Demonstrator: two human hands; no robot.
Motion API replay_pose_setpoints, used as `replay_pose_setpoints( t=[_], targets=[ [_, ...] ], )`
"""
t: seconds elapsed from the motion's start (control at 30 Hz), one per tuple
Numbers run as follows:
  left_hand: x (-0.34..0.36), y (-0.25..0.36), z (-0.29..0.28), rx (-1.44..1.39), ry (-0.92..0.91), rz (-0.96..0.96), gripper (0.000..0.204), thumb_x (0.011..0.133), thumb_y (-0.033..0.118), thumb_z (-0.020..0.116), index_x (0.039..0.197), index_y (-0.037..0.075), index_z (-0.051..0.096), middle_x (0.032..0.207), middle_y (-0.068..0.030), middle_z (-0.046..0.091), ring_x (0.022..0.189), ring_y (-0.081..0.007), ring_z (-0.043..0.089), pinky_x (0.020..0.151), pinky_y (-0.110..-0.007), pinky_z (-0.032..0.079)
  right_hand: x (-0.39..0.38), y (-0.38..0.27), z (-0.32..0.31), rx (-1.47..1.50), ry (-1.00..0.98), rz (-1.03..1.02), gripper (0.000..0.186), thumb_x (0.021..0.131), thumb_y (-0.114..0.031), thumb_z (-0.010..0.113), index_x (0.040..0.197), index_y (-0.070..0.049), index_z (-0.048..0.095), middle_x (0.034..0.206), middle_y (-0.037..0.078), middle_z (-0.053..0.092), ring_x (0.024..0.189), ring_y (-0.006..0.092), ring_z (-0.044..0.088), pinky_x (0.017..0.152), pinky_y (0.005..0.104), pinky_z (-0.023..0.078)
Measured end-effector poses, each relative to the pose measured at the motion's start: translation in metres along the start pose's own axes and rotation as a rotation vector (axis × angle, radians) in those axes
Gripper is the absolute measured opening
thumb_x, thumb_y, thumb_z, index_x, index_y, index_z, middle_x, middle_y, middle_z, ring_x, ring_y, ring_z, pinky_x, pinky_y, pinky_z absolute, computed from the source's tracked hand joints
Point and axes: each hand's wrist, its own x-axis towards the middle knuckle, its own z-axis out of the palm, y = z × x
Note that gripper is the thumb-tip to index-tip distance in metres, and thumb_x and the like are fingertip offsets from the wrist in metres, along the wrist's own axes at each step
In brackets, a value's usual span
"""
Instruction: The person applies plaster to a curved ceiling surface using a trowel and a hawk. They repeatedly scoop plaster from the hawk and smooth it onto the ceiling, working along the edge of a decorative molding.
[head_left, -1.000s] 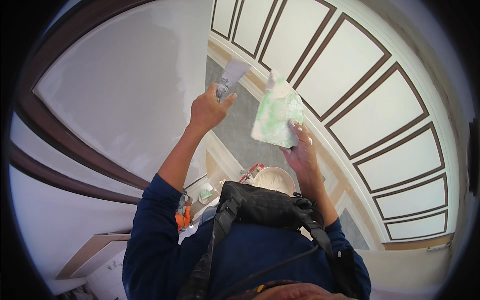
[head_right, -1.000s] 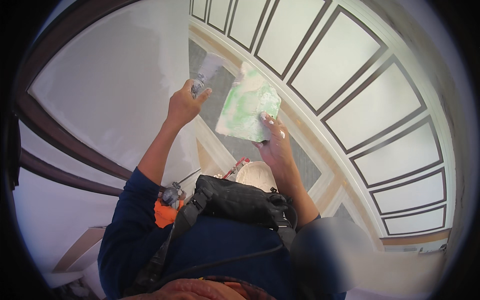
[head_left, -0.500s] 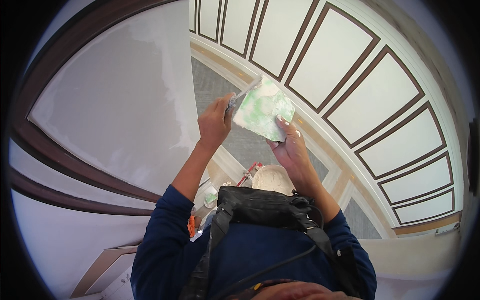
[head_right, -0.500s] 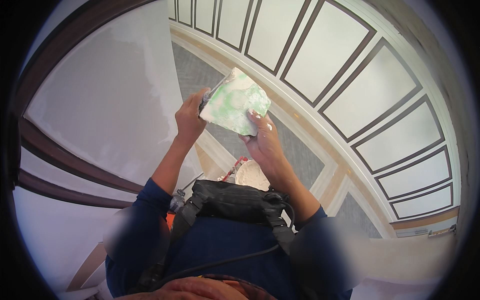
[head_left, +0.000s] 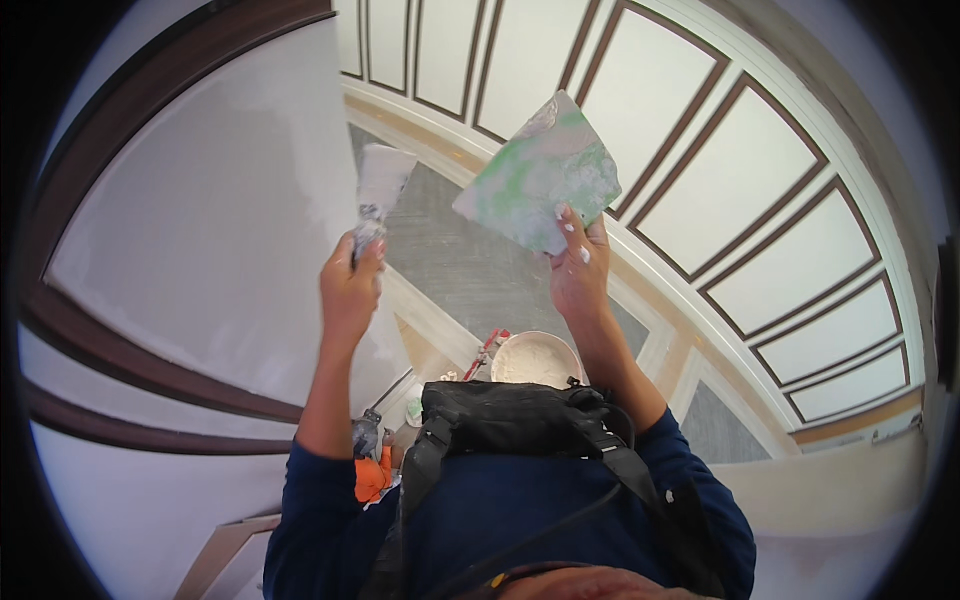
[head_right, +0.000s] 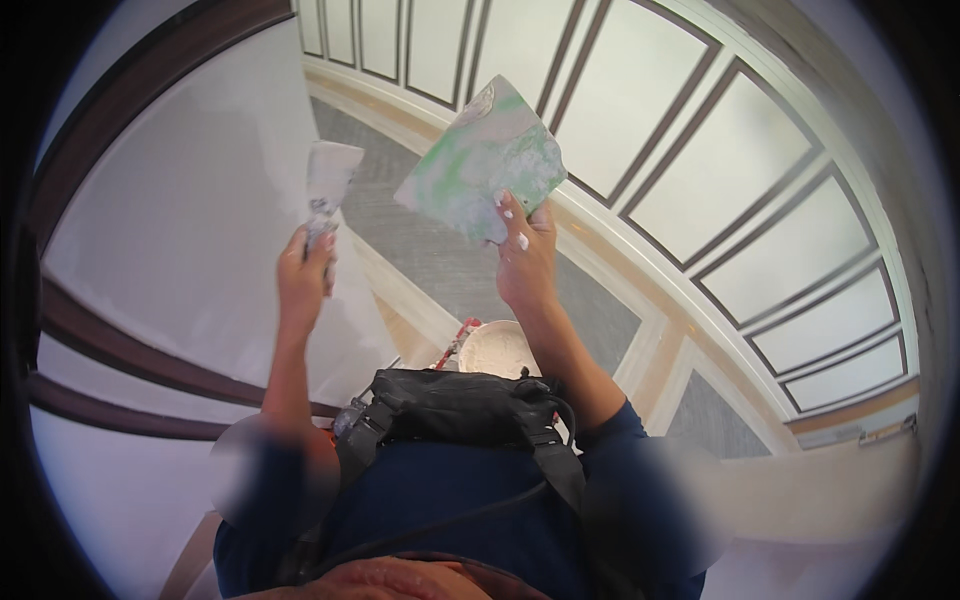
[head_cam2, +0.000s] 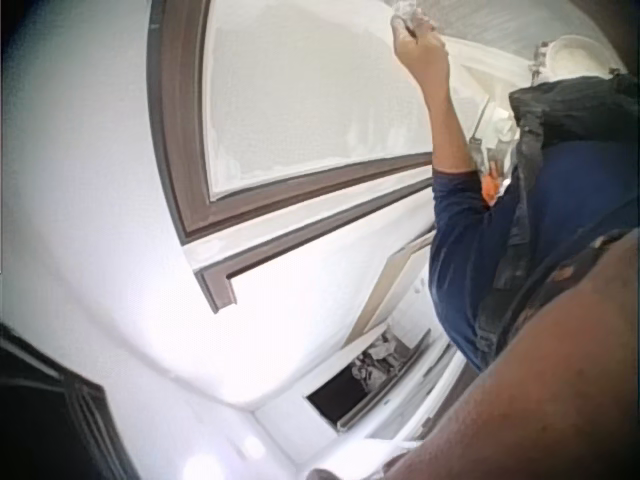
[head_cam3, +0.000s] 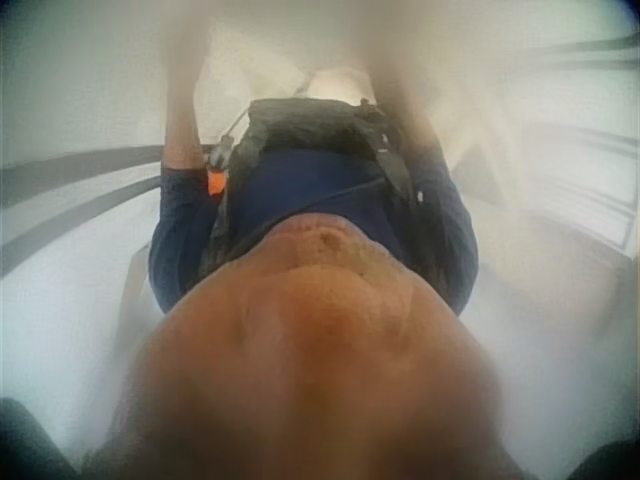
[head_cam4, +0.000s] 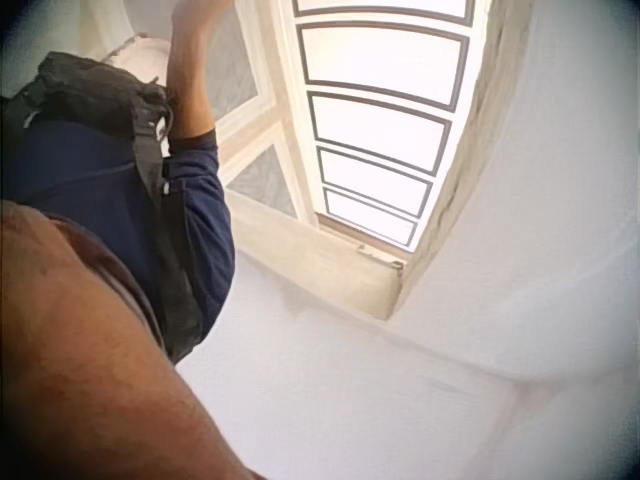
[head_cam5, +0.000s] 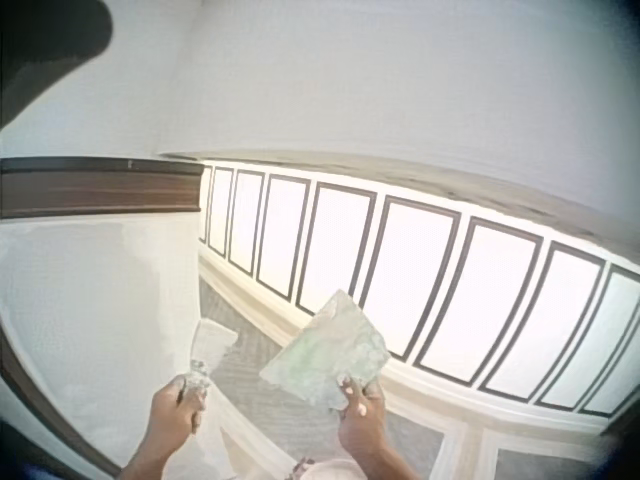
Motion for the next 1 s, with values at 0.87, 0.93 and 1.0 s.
replay_pose_setpoints(
  t=[0.87,0.93,1.0],
  targets=[
    [-0.026,0.078,0.024,-0.201,-0.703,-0.327,0.028,0.102,0.028,0.053,0.103,0.001,0.059,0.067,0.002,0.052,0.04,-0.0027,0.043,0.032,-0.019,0.033,0.009,0.028,-0.047,-1.007,-0.113,-0.572,0.022,0.089,-0.001,0.064,0.11,-0.001,0.069,0.1,0.013,0.071,0.089,0.0281,0.065,0.08,0.0365,0.049],
    [-0.026,0.075,0.025,-0.212,-0.733,-0.343,0.027,0.101,0.027,0.053,0.102,0.001,0.059,0.067,0.0019,0.052,0.039,-0.0023,0.043,0.032,-0.019,0.032,0.008,0.028,-0.05,-1.021,-0.093,-0.483,0.022,0.089,-0.001,0.064,0.11,-0.001,0.069,0.104,0.013,0.072,0.093,0.0307,0.065,0.083,0.038,0.049],
    [-0.027,0.076,0.025,-0.215,-0.734,-0.325,0.026,0.101,0.027,0.054,0.101,0.001,0.059,0.066,0.0021,0.052,0.039,-0.0025,0.043,0.032,-0.019,0.032,0.008,0.028,-0.054,-1.063,-0.111,-0.564,0.022,0.089,-0.001,0.064,0.11,-0.002,0.069,0.104,0.013,0.072,0.092,0.0306,0.065,0.083,0.0375,0.049]
  ],
)
